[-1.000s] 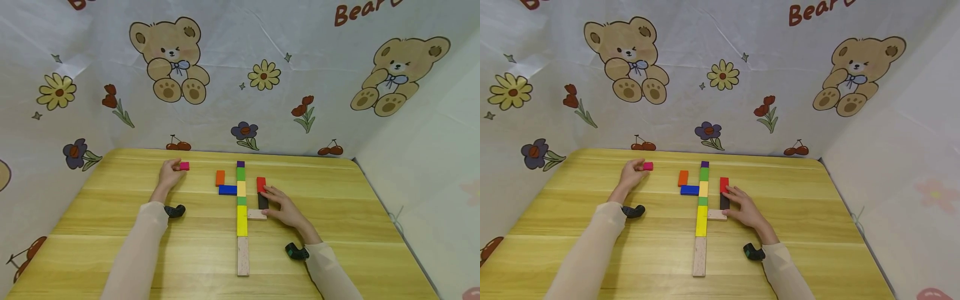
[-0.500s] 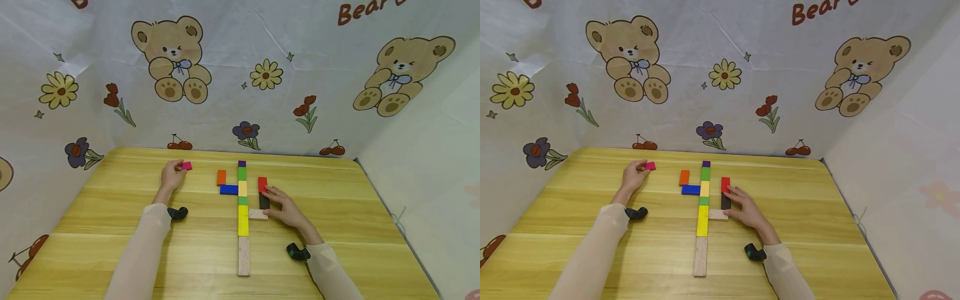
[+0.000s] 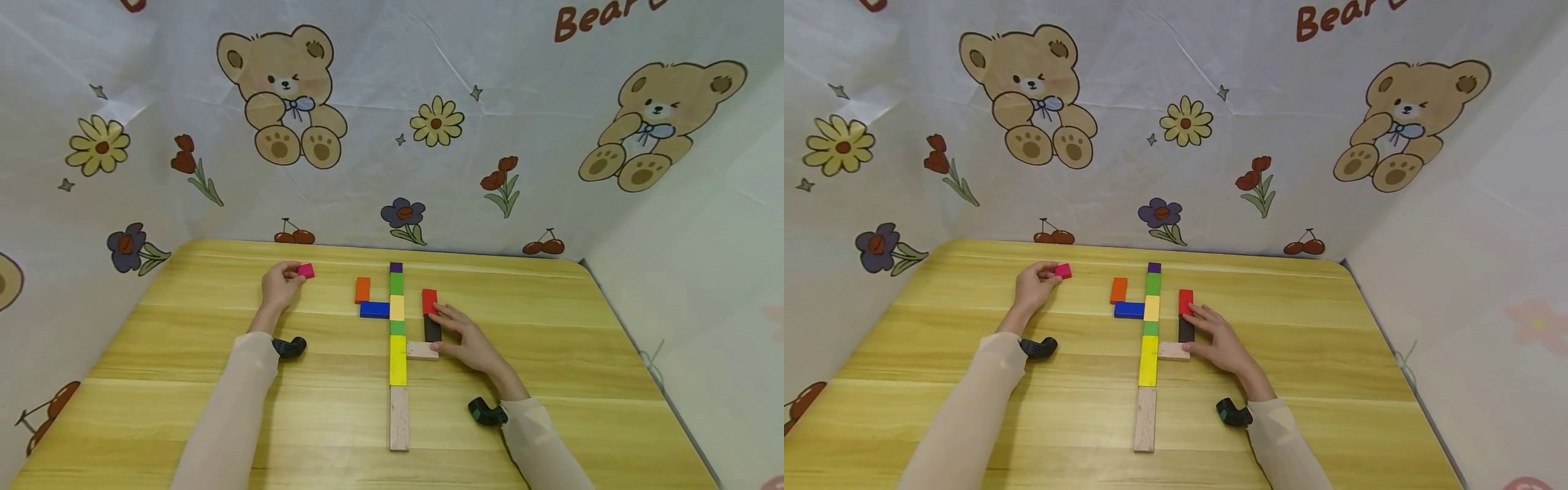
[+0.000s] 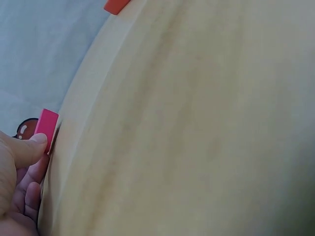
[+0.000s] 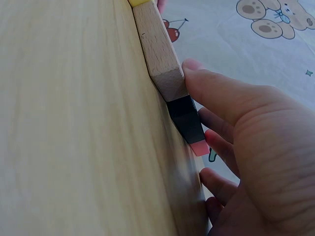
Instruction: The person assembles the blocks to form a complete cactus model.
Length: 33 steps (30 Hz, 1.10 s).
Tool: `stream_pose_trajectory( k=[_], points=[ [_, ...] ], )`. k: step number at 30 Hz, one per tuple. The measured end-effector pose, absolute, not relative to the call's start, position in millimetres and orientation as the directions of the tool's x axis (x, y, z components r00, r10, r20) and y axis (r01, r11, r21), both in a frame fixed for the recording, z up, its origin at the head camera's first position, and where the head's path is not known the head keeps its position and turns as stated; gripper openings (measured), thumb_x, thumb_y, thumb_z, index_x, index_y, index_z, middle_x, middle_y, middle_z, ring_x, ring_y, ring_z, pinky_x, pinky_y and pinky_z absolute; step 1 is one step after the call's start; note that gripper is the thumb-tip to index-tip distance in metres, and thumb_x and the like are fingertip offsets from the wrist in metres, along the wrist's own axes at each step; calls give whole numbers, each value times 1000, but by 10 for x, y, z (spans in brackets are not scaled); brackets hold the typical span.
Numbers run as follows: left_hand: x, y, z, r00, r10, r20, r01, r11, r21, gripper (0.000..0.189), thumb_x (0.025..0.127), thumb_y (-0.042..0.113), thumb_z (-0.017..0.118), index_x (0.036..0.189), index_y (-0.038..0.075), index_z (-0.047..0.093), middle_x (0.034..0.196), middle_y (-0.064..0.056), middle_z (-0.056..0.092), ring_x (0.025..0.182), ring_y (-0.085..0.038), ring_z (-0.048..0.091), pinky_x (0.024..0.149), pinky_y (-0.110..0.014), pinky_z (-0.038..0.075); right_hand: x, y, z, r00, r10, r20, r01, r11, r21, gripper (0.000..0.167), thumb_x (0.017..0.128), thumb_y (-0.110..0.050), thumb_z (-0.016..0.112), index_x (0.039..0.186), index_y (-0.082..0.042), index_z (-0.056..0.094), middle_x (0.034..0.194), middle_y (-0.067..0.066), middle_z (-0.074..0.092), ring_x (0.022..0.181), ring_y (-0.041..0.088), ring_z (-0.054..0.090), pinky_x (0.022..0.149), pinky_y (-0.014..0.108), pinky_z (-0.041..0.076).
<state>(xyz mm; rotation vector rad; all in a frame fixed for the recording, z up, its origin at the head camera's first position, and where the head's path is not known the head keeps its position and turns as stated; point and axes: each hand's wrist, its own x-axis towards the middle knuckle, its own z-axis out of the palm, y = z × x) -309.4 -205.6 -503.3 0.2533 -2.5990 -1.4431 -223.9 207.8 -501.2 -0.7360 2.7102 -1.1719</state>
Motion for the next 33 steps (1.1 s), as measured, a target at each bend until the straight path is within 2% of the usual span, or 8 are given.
stream_pose_trajectory(
  k=[6,11,14,20,25,30,33],
  points=[
    [-3158,-2053,-4963,-969,-247,-16,-124,428,895,35,95,8,62,129,1,62,123,-22,64,109,-34,60,94,-41,48,-2249,2100,-5025,-880,-466,92,-388,592,-706,61,86,-27,75,141,-12,54,157,8,37,149,37,20,115,63,22],
    [-3226,-1914,-4852,-976,-218,-19,-105,389,915,35,94,6,63,128,1,63,126,-22,63,109,-32,62,80,-24,49,-2245,2099,-5032,-872,-478,108,-411,592,-693,61,86,-26,74,141,-10,54,156,10,38,148,40,21,114,64,23],
    [-3260,-1738,-4777,-982,-188,12,-65,395,917,35,92,5,65,127,2,64,121,-22,65,103,-31,63,73,-19,47,-2237,2097,-5025,-870,-480,115,-416,588,-694,60,86,-25,74,141,-9,54,156,11,38,147,41,21,114,65,23],
    [-3330,-1421,-4729,-994,-96,50,4,427,904,34,90,3,68,123,4,66,111,-19,66,93,-29,63,75,-24,51,-2232,2079,-5008,-873,-476,108,-411,597,-689,61,86,-26,75,141,-10,53,157,10,37,148,39,22,115,63,23],
    [-3355,-1251,-4733,-999,-39,30,10,436,900,34,90,1,67,124,3,66,112,-18,66,94,-28,62,79,-29,52,-2230,2066,-5005,-878,-469,98,-399,601,-692,62,86,-27,75,141,-11,54,157,9,37,148,38,22,115,63,23],
    [-3351,-1151,-4758,-999,-21,39,26,439,898,30,88,-2,66,118,0,67,102,-17,67,86,-25,61,75,-29,52,-2229,2064,-5004,-879,-467,100,-398,602,-692,62,85,-27,75,141,-12,54,157,9,37,148,38,23,114,63,24],
    [-3347,-1109,-4777,-1000,-10,22,16,429,903,29,89,-2,66,117,0,68,103,-16,67,87,-24,61,75,-29,53,-2226,2067,-5009,-880,-464,99,-396,603,-693,61,85,-27,75,141,-12,54,157,8,38,148,37,22,115,63,24]
  ],
)
